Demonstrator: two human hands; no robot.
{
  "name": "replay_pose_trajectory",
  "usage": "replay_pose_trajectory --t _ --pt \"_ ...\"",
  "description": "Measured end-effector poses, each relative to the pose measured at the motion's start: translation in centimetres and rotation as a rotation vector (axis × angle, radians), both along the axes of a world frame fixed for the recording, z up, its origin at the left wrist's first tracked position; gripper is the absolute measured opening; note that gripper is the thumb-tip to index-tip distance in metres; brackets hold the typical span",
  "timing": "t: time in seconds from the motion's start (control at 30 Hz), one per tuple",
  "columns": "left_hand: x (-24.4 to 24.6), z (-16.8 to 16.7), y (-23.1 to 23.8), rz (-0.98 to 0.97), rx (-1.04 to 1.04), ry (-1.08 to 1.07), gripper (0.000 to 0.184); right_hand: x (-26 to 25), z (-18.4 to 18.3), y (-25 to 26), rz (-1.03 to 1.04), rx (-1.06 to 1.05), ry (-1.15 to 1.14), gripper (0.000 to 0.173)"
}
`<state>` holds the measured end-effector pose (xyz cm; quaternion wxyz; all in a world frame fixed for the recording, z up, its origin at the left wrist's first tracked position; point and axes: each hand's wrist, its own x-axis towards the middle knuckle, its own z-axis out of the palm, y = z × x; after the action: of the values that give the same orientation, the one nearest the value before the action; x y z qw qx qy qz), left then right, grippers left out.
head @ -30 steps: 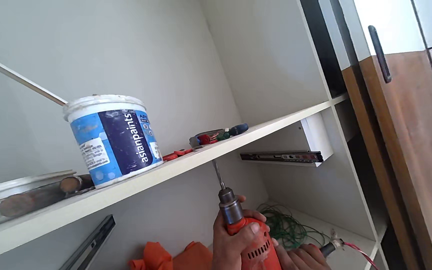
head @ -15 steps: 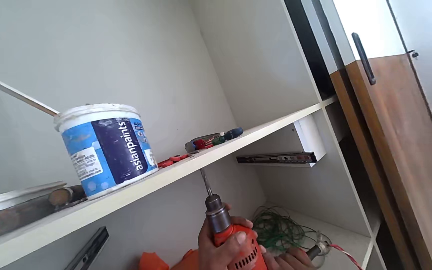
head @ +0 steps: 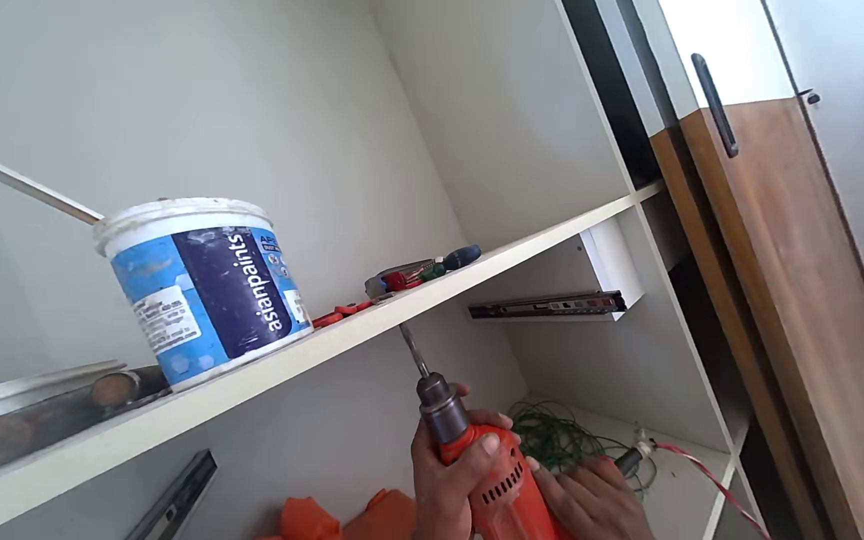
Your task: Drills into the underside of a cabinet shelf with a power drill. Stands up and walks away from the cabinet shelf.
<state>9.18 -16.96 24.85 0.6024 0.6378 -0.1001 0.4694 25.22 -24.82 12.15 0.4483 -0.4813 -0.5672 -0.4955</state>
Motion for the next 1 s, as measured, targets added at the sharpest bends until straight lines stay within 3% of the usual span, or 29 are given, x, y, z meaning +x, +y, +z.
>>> replay_pose_trajectory --t 0.2,0.73,1.0 --pt "2.0 0.4 -0.5 0.065 -0.005 0.015 0.070 1.9 0.2 -0.5 -0.019 -0.010 -0.013 0.058" --pt "-0.3 0.2 -1.2 0.091 -0.063 -0.004 0.066 -0.1 0.7 -1.5 0.020 -0.068 -0.040 0.061" --pt "-0.2 0.2 -0.8 0.066 0.006 0.010 0.068 -0.3 0.5 -1.5 -0.020 -0.049 -0.026 0.054"
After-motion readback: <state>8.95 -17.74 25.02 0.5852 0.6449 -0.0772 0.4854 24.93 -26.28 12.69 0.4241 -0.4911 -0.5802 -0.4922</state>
